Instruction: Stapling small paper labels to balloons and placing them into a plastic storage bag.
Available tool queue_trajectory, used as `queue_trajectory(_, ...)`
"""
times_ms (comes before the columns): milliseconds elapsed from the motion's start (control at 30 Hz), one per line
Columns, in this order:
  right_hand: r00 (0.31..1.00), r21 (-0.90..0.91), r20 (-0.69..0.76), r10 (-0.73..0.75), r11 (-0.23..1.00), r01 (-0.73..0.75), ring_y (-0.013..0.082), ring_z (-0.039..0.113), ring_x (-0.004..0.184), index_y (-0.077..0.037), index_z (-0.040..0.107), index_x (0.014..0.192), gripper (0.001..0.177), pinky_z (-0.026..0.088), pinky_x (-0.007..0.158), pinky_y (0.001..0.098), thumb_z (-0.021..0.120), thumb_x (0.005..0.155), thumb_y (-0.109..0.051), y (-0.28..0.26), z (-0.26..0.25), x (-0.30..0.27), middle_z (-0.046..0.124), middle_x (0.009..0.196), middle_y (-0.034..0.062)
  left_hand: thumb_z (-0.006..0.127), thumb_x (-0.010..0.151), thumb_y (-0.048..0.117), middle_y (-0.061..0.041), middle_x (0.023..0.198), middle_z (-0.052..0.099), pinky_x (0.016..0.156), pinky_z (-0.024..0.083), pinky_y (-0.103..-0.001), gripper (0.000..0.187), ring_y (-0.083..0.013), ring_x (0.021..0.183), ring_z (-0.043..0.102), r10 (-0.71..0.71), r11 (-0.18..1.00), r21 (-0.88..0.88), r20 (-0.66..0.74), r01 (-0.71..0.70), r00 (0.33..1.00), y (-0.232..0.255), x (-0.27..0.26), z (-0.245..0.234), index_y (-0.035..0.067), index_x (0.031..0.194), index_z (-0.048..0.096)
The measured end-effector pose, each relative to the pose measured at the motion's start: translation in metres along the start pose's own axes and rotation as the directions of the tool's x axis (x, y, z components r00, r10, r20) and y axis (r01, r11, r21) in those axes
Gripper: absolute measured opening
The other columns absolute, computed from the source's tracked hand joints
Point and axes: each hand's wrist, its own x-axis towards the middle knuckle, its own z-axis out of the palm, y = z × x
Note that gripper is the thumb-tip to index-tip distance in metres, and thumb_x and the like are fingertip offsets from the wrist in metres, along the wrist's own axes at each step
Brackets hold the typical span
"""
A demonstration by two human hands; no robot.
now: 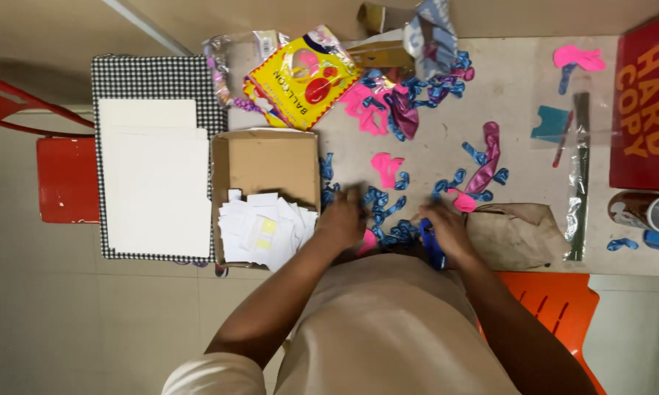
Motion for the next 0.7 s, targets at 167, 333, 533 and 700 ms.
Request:
queue_trajectory(167,0.974,-0.272,-0.065,-0.219,0.943,0.194,0.0247,0.064,0.076,0.0,0.071,0.102,0.041,0.053,0.067,0.0377,0.072,0.088,-0.039,0.012,-0.052,0.005,0.067,0.087,0.0129,0.071,0.088,0.021,-0.024,0.147,0.031,0.089,0.058,-0.052,0.073,-0.0493,0.132,0.044,-0.302,0.913,0.299,0.041,0.277,0.952,-0.012,0.009,0.066,0.013,0.15,0.034)
queue_trajectory(333,0.86,-0.613,0.116,-0.497,0.645,0.456,0.0362,0.063,0.098,0.0,0.067,0.108,0.059,0.053,0.082,0.046,0.087,0.068,-0.038,-0.04,-0.042,-0.043,0.062,0.109,0.0204,0.078,0.08,0.019,-0.028,0.142,0.032,0.093,0.054,-0.053,0.073,-0.0491,0.127,0.045,-0.213,0.953,0.231,0.059,0.195,0.975,-0.012,-0.003,0.102,0.015,0.143,0.043)
queue_trajectory(533,0.865,-0.751,0.339,-0.37,0.447,0.485,0.0325,0.067,0.1,-0.011,0.07,0.095,0.021,0.054,0.086,0.0454,0.074,0.077,-0.022,-0.025,-0.048,-0.022,0.068,0.102,0.0098,0.073,0.085,0.011,-0.017,0.101,0.058,0.075,0.056,-0.044,0.022,-0.0299,0.091,0.061,-0.134,0.969,-0.212,-0.037,0.123,0.99,0.001,0.029,0.092,0.008,0.102,0.06)
queue_trajectory(700,0.9,-0.614,0.158,-0.406,0.673,0.412,0.0291,0.072,0.08,-0.012,0.073,0.095,0.011,0.056,0.072,0.0419,0.075,0.086,-0.018,-0.039,-0.069,0.007,0.072,0.088,0.0113,0.07,0.088,-0.005,-0.01,0.109,0.073,0.079,0.056,-0.036,0.018,-0.0165,0.091,0.067,0.142,0.782,-0.513,-0.405,-0.354,0.903,0.019,0.063,0.058,0.005,0.1,0.06)
